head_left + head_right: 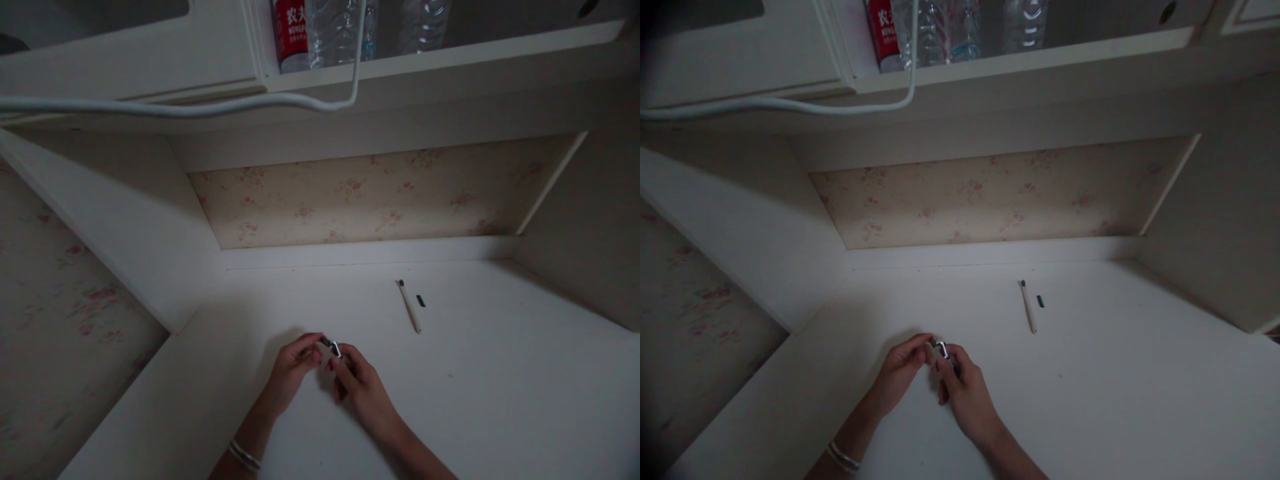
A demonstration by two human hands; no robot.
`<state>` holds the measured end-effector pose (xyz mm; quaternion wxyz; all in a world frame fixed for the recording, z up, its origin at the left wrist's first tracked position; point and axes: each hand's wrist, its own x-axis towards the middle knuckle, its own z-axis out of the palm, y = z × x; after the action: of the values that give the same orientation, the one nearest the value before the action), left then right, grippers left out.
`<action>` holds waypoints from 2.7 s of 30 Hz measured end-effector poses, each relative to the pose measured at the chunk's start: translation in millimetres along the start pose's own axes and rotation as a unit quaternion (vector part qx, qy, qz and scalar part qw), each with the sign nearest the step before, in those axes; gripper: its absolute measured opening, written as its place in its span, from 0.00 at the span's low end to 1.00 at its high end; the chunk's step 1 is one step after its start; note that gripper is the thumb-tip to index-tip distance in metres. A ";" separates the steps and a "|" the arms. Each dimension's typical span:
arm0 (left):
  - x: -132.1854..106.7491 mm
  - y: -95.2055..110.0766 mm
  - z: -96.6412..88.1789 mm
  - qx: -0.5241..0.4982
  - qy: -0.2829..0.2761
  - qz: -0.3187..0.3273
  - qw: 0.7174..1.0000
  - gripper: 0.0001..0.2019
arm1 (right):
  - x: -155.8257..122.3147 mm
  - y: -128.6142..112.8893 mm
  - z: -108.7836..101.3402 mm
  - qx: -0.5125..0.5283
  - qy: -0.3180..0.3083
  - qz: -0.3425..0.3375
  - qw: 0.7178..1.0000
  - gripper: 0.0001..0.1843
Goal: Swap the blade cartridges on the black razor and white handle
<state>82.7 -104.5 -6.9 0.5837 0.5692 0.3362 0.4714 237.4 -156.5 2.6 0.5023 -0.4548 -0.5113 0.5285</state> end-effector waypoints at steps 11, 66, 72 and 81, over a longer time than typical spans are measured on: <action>1.2 7.7 3.6 0.110 0.023 0.047 0.993 0.10 | 0.9 5.2 3.9 0.044 -0.032 0.041 0.998 0.26; 3.6 -16.3 5.2 0.146 -0.032 -0.085 0.985 0.16 | 125.8 -7.1 -155.7 -0.666 0.168 0.192 0.701 0.15; 4.8 -19.1 4.0 0.151 -0.041 -0.078 0.985 0.16 | 114.7 -20.6 -145.9 -0.632 0.187 0.142 0.738 0.16; 4.2 -21.7 4.8 0.173 -0.039 -0.078 0.981 0.16 | 35.4 -12.6 -63.1 -0.478 0.127 0.022 0.869 0.20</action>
<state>92.2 -100.2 -27.0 0.5241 0.6515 0.4332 0.3365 298.1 -116.3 12.4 0.2728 -0.7137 -0.6230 0.1679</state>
